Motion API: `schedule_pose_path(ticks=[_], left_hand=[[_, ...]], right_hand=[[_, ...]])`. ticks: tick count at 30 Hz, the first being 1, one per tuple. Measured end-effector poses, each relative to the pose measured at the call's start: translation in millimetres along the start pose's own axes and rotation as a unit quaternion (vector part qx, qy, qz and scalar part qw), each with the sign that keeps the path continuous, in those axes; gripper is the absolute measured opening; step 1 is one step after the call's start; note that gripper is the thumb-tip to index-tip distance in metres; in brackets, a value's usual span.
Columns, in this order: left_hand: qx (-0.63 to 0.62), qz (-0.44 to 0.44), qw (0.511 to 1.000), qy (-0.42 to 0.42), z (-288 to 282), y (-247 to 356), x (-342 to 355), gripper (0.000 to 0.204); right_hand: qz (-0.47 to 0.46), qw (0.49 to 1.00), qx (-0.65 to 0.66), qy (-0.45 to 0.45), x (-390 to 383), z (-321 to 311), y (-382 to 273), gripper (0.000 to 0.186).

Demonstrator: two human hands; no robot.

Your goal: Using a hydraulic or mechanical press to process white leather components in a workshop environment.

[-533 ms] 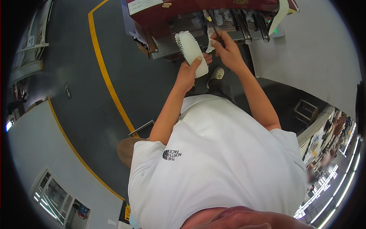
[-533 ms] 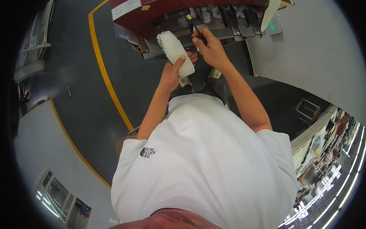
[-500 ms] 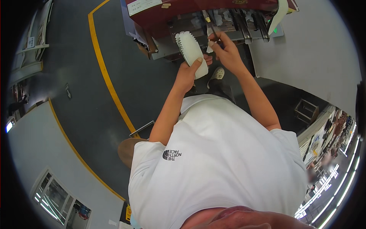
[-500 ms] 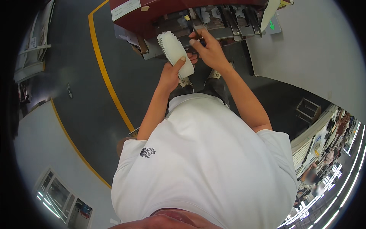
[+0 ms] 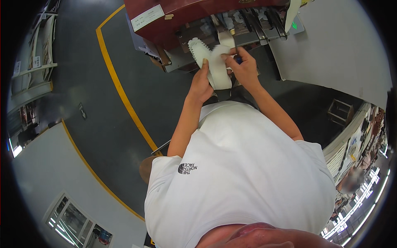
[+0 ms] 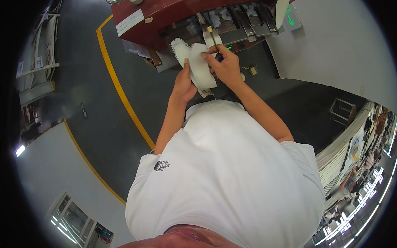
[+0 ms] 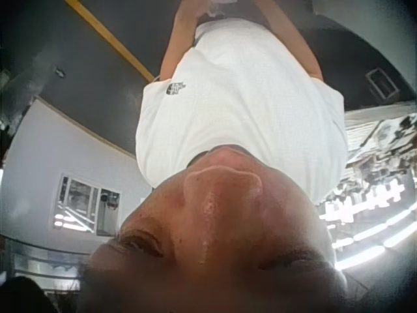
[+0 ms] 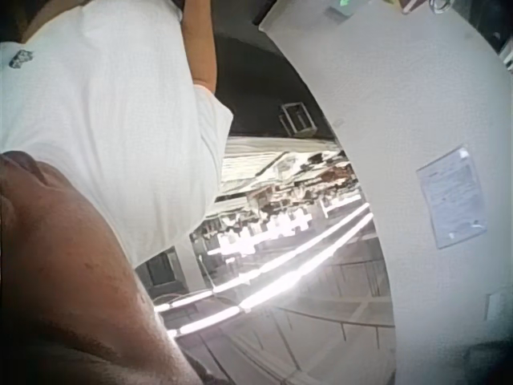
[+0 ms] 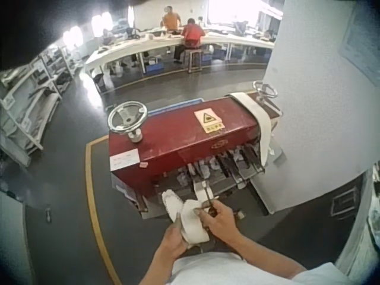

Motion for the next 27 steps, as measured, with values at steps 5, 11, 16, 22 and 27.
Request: schedule_pose_path(ticks=[5, 11, 16, 22, 27], left_hand=[[0.023, 0.032, 0.999, 0.035, -14.7, -16.5, 21.2, 0.033], [0.012, 0.065, 0.994, 0.084, -19.4, -25.6, 26.0, 0.022], [0.021, 0.015, 0.986, 0.164, -11.4, -28.0, 15.4, 0.03], [0.036, 0.038, 0.987, 0.149, -10.5, -20.8, 20.2, 0.029], [0.021, 0.116, 0.981, 0.152, -33.8, 14.1, 13.2, 0.024]], right_hand=[[-0.119, 0.971, -0.161, -0.128, 8.0, 0.6, 11.3, 0.021], [-0.152, 0.968, -0.166, -0.109, -10.5, 4.7, 10.8, 0.033], [-0.141, 0.965, -0.179, -0.13, -20.2, 1.6, 25.1, 0.042], [0.153, 0.976, 0.002, -0.157, -12.9, -4.7, 34.8, 0.042], [0.212, 0.957, 0.071, -0.186, -13.5, -55.4, 34.6, 0.042]])
Point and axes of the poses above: each hand's wrist, its own x-axis towards the middle knuckle, its own z-axis out of the palm, y = z × x, the point moved 3 cm from there along x, towards the middle knuckle, and after that the axes turned 1 degree about y, right-handed, at the moved point
